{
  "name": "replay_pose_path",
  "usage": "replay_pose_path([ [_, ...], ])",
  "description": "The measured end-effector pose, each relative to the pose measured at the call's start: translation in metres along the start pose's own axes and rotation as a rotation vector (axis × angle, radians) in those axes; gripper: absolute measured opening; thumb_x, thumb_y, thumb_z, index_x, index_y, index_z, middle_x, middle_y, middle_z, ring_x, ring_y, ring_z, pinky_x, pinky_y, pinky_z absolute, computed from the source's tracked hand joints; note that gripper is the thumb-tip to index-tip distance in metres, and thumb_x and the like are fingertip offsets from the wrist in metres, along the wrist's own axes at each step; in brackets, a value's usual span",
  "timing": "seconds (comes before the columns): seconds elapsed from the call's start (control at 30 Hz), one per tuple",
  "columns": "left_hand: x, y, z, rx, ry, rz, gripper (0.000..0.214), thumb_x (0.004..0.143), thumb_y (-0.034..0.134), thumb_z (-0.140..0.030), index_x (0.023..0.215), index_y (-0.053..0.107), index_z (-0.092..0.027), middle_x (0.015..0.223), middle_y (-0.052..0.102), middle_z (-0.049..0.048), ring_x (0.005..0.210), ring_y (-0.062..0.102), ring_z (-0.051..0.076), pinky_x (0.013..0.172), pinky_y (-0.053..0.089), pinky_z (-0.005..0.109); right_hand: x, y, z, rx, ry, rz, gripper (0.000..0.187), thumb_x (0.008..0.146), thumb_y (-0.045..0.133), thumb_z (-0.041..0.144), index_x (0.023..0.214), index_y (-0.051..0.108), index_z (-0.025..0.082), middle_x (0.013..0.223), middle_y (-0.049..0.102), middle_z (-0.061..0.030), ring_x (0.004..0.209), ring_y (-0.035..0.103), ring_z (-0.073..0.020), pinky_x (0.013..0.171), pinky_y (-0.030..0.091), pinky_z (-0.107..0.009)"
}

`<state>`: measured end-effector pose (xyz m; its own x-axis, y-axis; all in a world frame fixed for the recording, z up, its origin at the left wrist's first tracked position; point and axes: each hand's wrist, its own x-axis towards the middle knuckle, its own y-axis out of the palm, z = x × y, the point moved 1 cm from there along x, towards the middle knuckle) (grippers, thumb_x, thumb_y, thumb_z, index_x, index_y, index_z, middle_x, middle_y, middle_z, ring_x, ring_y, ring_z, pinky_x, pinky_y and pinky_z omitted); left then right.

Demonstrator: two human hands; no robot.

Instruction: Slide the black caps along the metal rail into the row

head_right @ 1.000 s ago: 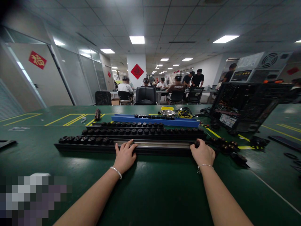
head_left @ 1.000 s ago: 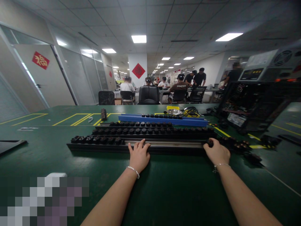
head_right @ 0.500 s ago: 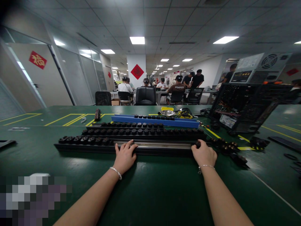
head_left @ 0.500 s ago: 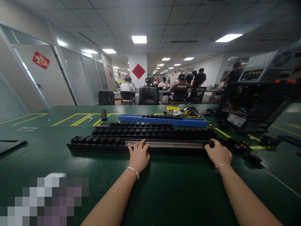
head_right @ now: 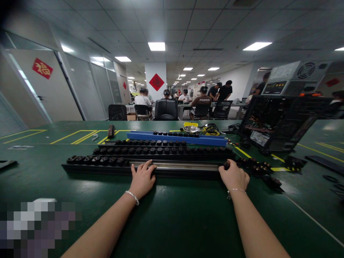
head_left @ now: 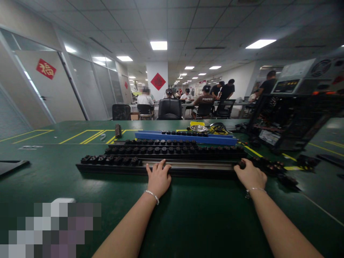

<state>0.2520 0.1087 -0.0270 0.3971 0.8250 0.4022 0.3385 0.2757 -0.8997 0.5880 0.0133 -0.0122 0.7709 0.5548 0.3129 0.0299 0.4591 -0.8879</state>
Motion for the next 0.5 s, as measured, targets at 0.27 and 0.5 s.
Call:
replay_pose_path([
  [0.27, 0.0003, -0.0019, -0.0011, 0.007, -0.008, 0.016, 0.035, 0.078, 0.05, -0.026, 0.112, 0.057, -0.032, 0.138, 0.045, 0.002, 0.12, 0.042, 0.027, 0.106, 0.009, 0.065, -0.001, 0.0027, -0.0006, -0.01, -0.005, -0.054, 0.051, 0.077, 0.04, 0.042, 0.12, 0.054, 0.019, 0.092, 0.065, -0.0121, 0.093, 0.058, -0.0272, 0.088, 0.038, -0.041],
  [0.5, 0.0, -0.0002, -0.0002, -0.001, 0.001, -0.005, 0.035, 0.078, 0.05, -0.025, 0.111, 0.057, -0.032, 0.138, 0.046, 0.0015, 0.119, 0.043, 0.027, 0.106, 0.01, 0.065, 0.0001, 0.0023, 0.0, -0.003, 0.007, -0.036, 0.051, 0.078, 0.037, 0.04, 0.121, 0.054, 0.018, 0.095, 0.066, -0.0125, 0.096, 0.058, -0.0271, 0.091, 0.037, -0.04],
])
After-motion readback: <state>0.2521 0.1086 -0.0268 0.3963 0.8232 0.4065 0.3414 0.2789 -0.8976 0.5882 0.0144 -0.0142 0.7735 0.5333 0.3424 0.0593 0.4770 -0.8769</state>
